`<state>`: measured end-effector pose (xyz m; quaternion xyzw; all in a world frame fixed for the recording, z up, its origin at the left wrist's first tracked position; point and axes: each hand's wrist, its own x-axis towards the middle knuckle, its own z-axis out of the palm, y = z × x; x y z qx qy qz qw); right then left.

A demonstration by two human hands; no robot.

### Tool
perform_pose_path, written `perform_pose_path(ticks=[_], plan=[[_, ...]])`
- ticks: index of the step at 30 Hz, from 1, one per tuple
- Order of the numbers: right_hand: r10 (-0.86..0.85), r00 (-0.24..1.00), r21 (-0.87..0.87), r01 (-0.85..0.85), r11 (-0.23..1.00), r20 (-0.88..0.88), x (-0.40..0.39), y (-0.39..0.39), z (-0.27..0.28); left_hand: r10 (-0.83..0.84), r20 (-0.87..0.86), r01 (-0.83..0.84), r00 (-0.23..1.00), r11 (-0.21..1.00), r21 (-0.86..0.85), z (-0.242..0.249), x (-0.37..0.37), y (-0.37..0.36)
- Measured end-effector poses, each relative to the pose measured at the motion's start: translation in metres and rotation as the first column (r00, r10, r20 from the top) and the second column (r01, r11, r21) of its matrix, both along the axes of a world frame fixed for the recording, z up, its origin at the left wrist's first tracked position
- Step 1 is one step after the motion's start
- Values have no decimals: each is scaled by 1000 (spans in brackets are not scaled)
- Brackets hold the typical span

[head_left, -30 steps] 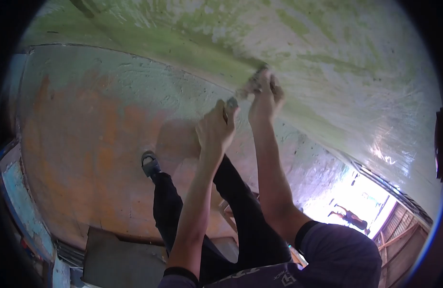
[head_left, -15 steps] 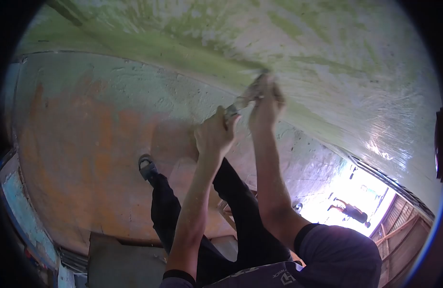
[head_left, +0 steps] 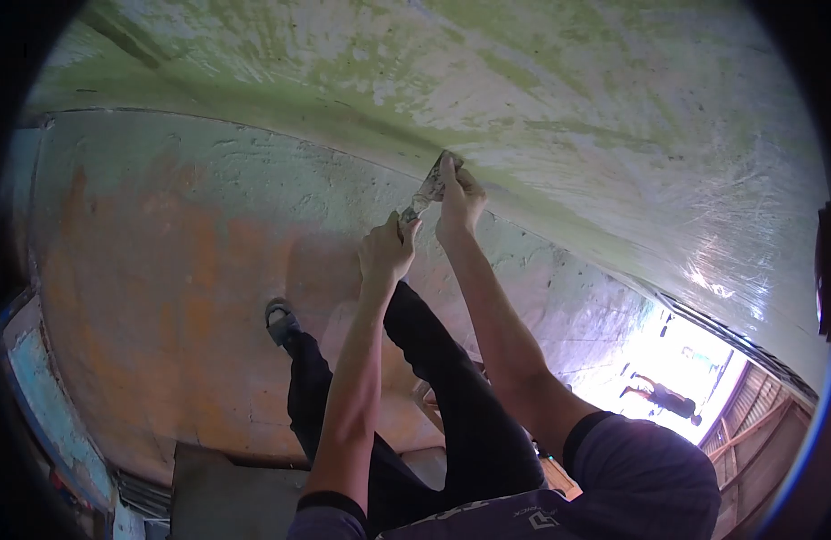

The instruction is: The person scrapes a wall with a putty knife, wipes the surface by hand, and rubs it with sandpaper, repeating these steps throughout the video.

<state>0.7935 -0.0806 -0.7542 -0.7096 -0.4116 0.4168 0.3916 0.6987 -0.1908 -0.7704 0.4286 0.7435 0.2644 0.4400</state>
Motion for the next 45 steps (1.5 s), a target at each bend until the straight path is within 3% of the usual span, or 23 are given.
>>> perform_pose_path(ticks=[3,6,7,10,11,14,15,17,19,21,23,24,26,28,30,33,37,39,41,43,45], plan=[[31,975,116,-5,993,-220,-37,-3,70,52,-35,-52,998,999,6,48,-24,9],[-27,978,148,59,987,-207,-40,-5,21,74,-97,-74,993,997,4,18,-19,2],[-37,993,32,40,999,-110,-44,-4,19,84,-123,-84,989,996,7,13,-20,5],[-58,968,120,89,989,-244,-50,-4,41,37,-76,-32,996,997,71,24,-33,7],[-81,920,108,132,985,-384,-61,-4,70,30,-74,-25,997,998,64,40,-36,10],[-52,959,190,108,976,-279,-60,-8,46,45,-48,-41,998,997,71,15,-30,16],[-30,994,101,41,994,-105,-63,-2,44,26,-60,-22,998,997,79,14,-32,16],[-52,972,123,82,989,-231,-48,-6,49,-8,-74,15,997,996,93,9,-33,12],[-42,925,173,115,978,-377,-55,-2,89,3,-57,6,998,990,144,50,-39,20],[-59,931,206,141,968,-361,-54,-5,78,15,-27,-11,1000,990,141,63,-35,21],[-78,955,223,146,964,-285,-56,-1,65,13,-43,-6,999,990,143,30,-29,27],[-53,954,209,119,971,-296,-55,-1,71,15,-51,-8,999,989,146,21,-28,30],[-12,953,175,68,982,-304,-41,-3,95,-22,20,17,1000,980,198,62,-31,23],[132,864,340,49,939,-487,-47,-3,157,-28,44,18,999,974,224,83,-33,29],[74,944,392,61,918,-320,-45,1,132,-26,30,19,999,976,216,91,-30,41],[51,996,274,-31,961,-68,-38,2,90,-29,-12,30,1000,975,218,33,-24,42],[101,994,77,-105,992,48,-40,2,37,42,-76,-29,996,984,174,-19,-28,20],[115,991,-58,-111,992,72,-44,2,9,1,-84,8,996,993,115,-29,-32,10],[2,1000,20,-2,1000,14,-44,-2,7,-33,-74,39,997,996,80,-30,-34,3],[-52,994,75,59,995,-94,-50,-4,32,-54,-48,57,997,997,55,20,-36,5],[-65,968,117,96,989,-242,-50,-5,70,-43,-30,45,999,997,66,25,-29,10]])
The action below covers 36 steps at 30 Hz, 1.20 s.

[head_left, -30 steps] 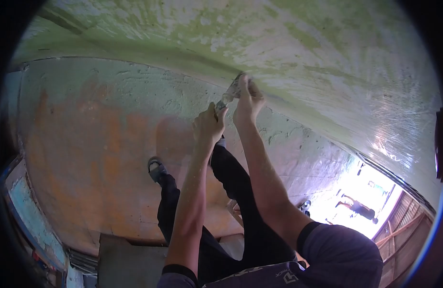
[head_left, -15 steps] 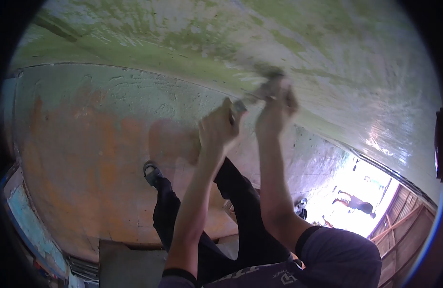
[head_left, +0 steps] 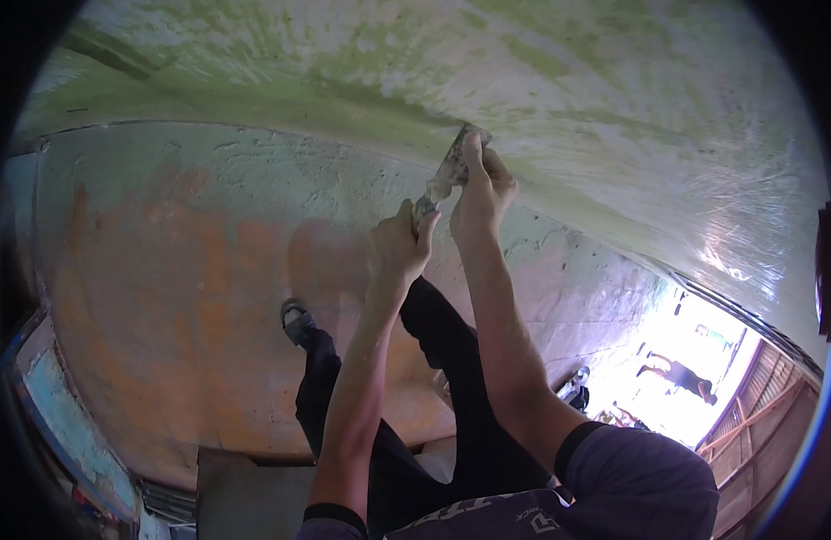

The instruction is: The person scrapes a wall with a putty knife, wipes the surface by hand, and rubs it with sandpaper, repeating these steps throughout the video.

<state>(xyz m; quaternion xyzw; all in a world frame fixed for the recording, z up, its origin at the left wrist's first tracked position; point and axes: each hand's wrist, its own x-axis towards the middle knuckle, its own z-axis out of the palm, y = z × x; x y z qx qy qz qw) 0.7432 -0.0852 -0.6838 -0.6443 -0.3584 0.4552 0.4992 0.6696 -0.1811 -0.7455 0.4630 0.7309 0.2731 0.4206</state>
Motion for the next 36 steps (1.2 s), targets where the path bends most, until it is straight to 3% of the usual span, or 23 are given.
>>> perform_pose_path(ticks=[3,4,7,9,12,19,20,23,24,25,28,30,31,32,34,36], plan=[[-15,991,-258,49,965,130,26,1,-94,-2,13,3,1000,999,-50,-25,4,-4],[-98,983,-242,134,961,155,9,3,-67,-23,33,25,999,998,-59,-22,4,-7],[-39,998,-17,38,999,-43,3,1,-10,-13,32,13,999,1000,-14,6,1,-13],[40,999,-69,-38,997,26,13,0,-21,3,-13,-3,1000,1000,5,17,-5,-6],[26,995,-131,-12,991,101,-2,4,-42,10,-36,-12,999,998,-63,-21,-2,2],[40,999,14,-40,999,13,-15,0,-25,6,-57,-8,998,999,-44,-8,-19,-6],[53,998,-82,-50,995,36,-14,2,-49,10,-57,-13,998,998,-61,-27,-15,-9],[92,990,-85,-83,993,111,-12,4,-49,-17,-35,15,999,998,-62,-30,-24,3],[82,997,-14,-83,996,-6,-19,3,-23,-13,-62,11,998,999,-36,-8,-31,9],[68,998,-7,-68,998,-10,-20,1,-26,-19,-87,17,996,1000,-25,4,-34,5],[42,999,7,-42,999,-3,-28,2,-30,-5,-88,1,996,999,-43,-27,-28,12],[79,996,-112,-74,991,44,-15,3,-60,-58,-110,51,992,996,-67,-47,-26,4],[104,992,-169,-92,981,68,-17,5,-52,-80,-120,71,990,995,-77,-38,-30,5],[97,974,-169,-62,984,204,-17,3,-42,-54,-131,50,990,998,-27,-28,-32,4],[21,999,6,-21,1000,23,-30,-1,14,-6,-157,13,988,999,44,27,-39,-7],[-29,986,121,49,992,-162,-31,-9,69,59,-65,-52,996,994,95,94,-43,-22]])
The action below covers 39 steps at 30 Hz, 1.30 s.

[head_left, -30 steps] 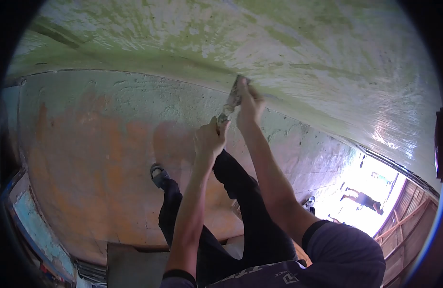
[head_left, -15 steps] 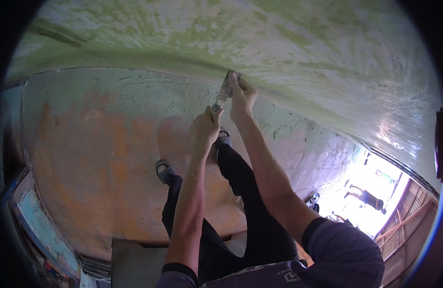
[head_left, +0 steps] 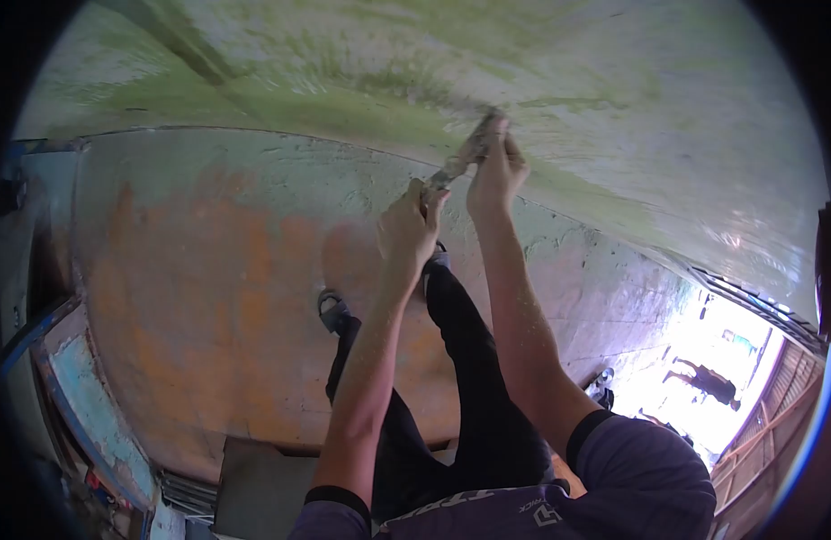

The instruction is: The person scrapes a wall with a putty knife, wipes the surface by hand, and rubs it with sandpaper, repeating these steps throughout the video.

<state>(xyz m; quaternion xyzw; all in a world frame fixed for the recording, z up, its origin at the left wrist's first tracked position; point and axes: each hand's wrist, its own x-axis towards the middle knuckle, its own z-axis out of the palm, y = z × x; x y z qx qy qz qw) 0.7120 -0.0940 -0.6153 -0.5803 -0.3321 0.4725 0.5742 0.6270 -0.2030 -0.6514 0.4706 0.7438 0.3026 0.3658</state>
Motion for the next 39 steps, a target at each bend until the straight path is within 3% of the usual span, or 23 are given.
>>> perform_pose_path(ticks=[2,4,5,6,7,8,9,11,12,14,15,17,20,23,24,26,29,32,34,35,37,38,39], plan=[[-51,995,-43,47,998,-91,7,-10,44,40,87,-45,995,998,48,47,-3,-12],[-70,986,-94,56,994,-151,15,-39,87,76,155,-69,985,996,-53,75,-5,-45],[-61,985,-123,41,992,-164,22,-60,104,68,156,-66,985,998,-19,86,-8,-68],[-64,983,-212,27,977,-171,31,-87,125,53,157,-57,986,998,20,97,-16,-95],[-55,978,-303,-9,953,-201,44,-113,147,-1,242,18,970,998,-68,111,-30,-120],[-81,966,-389,-21,921,-244,70,-142,141,82,452,-49,888,995,-84,107,-39,-152],[-118,964,-434,3,901,-239,88,-170,157,176,422,-165,889,984,-64,111,-46,-187],[-227,938,-553,48,832,-261,122,-230,181,347,482,-265,805,936,-231,93,-77,-262],[-293,913,-618,60,784,-283,143,-256,188,444,507,-380,739,896,-231,103,-90,-294],[-444,859,-711,145,689,-254,178,-306,196,514,764,-76,390,845,-529,152,-145,-348],[-504,827,-722,188,666,-249,193,-321,209,479,864,13,155,873,-487,128,-169,-385],[-615,753,-764,250,595,-233,211,-354,226,436,888,-108,146,899,-424,191,-175,-406],[-646,689,-739,237,631,-330,237,-380,238,469,832,-249,296,879,-407,223,-179,-417],[-589,649,-687,136,713,-482,263,-381,236,504,722,-253,474,863,-437,235,-174,-400],[-590,668,-737,92,670,-453,265,-373,257,456,780,-273,428,888,-370,237,-159,-396],[-514,629,-634,44,772,-583,281,-359,245,337,881,-321,331,919,-231,239,-118,-373],[-412,621,-528,-3,849,-666,309,-346,269,382,864,-445,327,869,-215,240,-51,-352],[-365,602,-454,4,891,-710,346,-338,300,277,932,-368,233,912,-179,248,24,-338],[-342,622,-406,42,913,-704,378,-338,297,323,913,-397,247,894,-209,259,76,-335],[-364,685,-430,82,899,-631,394,-337,296,348,904,-413,250,882,-225,265,97,-333],[-395,794,-473,155,867,-463,421,-339,309,402,909,-448,109,836,-316,257,124,-335],[-268,906,-459,96,883,-326,441,-339,318,425,905,-464,34,808,-362,253,133,-338],[-237,917,-432,81,898,-320,456,-339,318,388,921,-456,-16,817,-352,254,139,-344]])
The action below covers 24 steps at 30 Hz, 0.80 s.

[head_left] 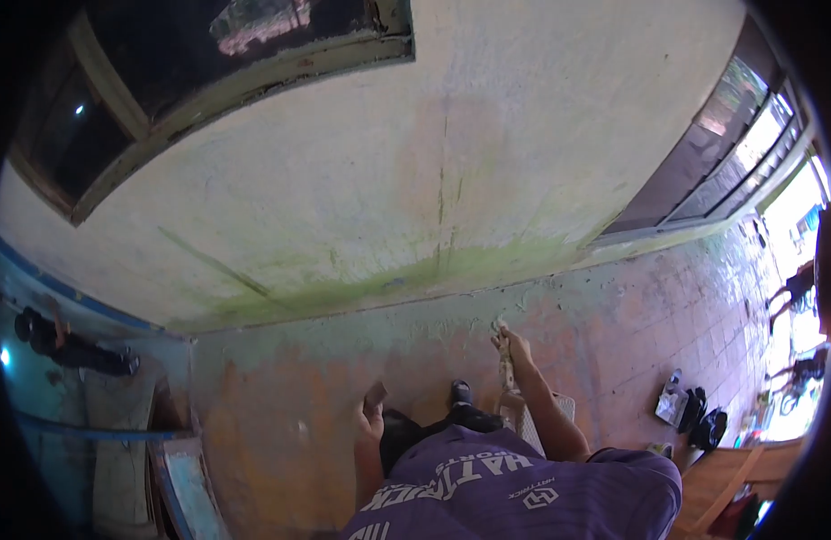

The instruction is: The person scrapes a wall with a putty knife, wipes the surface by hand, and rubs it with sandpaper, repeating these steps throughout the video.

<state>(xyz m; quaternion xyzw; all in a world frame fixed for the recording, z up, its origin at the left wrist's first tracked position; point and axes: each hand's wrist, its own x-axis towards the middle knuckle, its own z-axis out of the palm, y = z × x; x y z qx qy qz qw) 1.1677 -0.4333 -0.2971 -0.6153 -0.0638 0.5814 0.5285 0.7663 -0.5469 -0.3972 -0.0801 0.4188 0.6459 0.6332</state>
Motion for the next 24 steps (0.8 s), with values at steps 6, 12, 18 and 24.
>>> perform_pose_path(ticks=[6,12,18,24], plan=[[139,987,3,-140,990,84,35,2,26,99,101,-117,990,976,186,19,18,-51],[33,981,-51,-24,998,190,26,-19,23,67,-75,-61,995,994,86,32,13,-42],[47,965,-5,-47,999,257,18,-29,16,-165,-373,112,913,981,-160,79,21,2],[326,728,-181,-273,945,603,-1,8,35,-308,-480,161,822,933,-322,91,16,2]])
